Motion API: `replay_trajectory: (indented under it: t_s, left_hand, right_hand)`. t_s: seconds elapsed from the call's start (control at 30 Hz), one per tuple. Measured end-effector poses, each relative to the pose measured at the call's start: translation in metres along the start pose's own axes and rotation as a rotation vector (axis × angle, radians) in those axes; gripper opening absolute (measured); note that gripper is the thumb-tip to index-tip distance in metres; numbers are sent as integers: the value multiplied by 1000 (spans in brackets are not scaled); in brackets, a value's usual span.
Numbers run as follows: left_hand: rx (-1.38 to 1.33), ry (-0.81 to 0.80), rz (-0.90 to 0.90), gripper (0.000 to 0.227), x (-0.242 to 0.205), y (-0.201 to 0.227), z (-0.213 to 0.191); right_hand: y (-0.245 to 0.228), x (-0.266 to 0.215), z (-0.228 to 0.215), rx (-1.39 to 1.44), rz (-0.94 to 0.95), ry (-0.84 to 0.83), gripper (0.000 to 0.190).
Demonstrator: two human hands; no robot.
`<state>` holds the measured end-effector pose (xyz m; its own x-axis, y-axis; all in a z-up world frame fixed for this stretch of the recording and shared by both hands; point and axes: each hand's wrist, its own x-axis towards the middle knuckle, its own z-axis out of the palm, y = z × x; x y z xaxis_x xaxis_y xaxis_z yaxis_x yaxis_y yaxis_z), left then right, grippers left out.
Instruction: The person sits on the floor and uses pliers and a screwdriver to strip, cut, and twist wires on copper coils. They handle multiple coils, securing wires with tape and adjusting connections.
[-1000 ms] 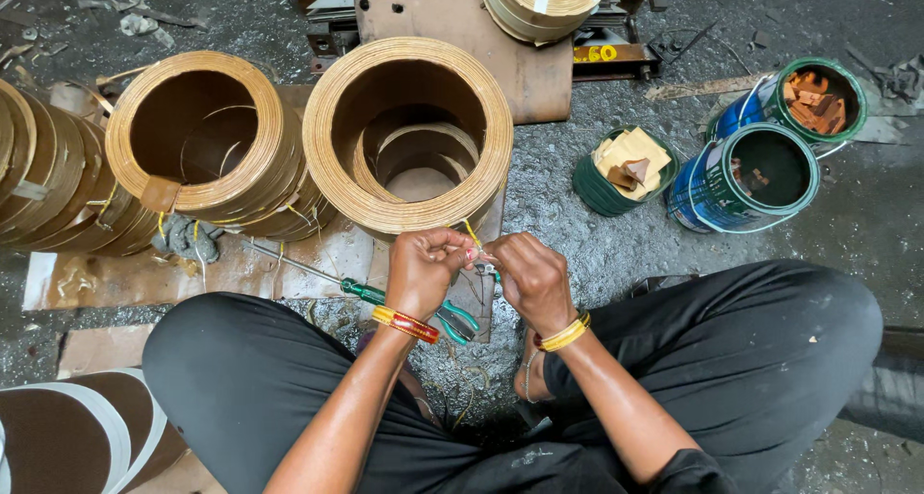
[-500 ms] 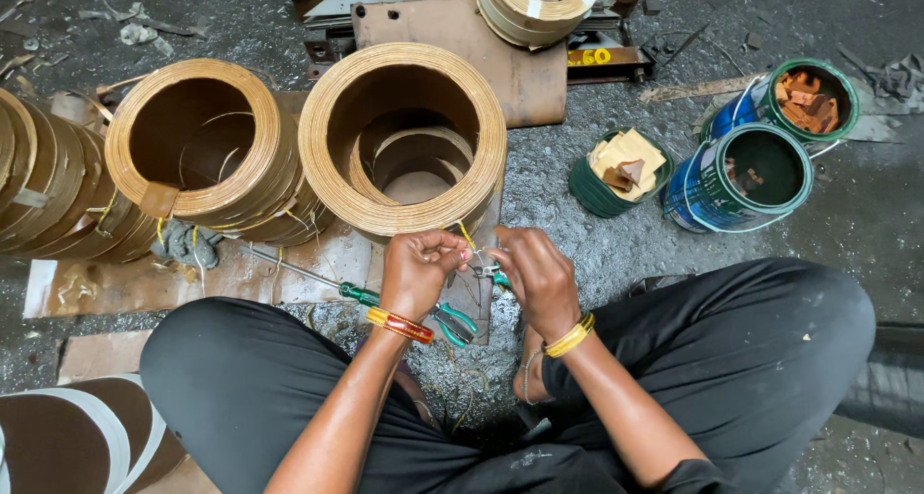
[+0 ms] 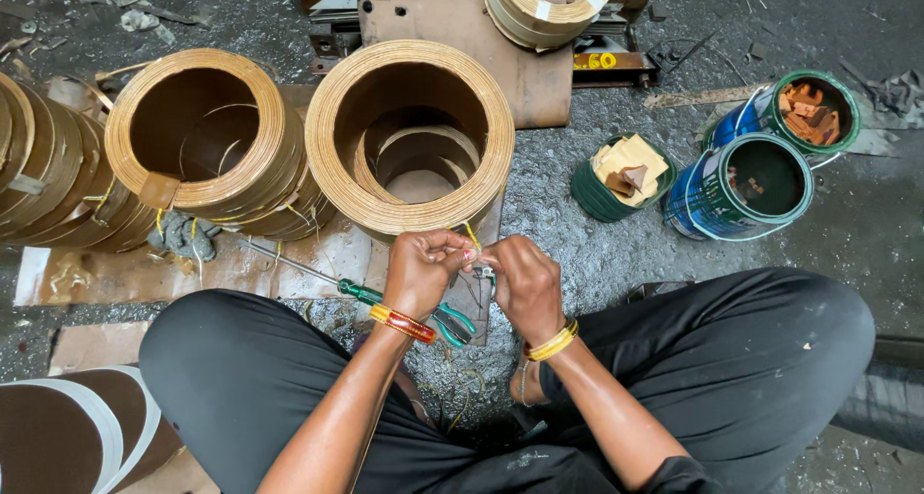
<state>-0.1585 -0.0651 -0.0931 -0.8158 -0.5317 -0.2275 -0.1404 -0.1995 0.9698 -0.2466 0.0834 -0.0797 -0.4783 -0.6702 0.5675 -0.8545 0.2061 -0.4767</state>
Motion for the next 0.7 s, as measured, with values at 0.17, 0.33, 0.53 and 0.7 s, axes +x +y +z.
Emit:
replay_trajectory:
  t_s: [0.17,0.33,0.53,0.7]
  left_hand:
    - [76,32,-45,8,-4,1,0]
    - [104,39,19,7,0,5,-1]
    - [48,14,7,7,-1,3,-1]
    - [17,-24,11,7,1,4,-5]
  right_hand:
    - [18,-4,13,1099,952,-236,8]
    - [16,0,0,989,912,-278,16]
    - [0,10,-25,-67,-201,-41,20]
    - [3,21,-19,-92,-302,-64,20]
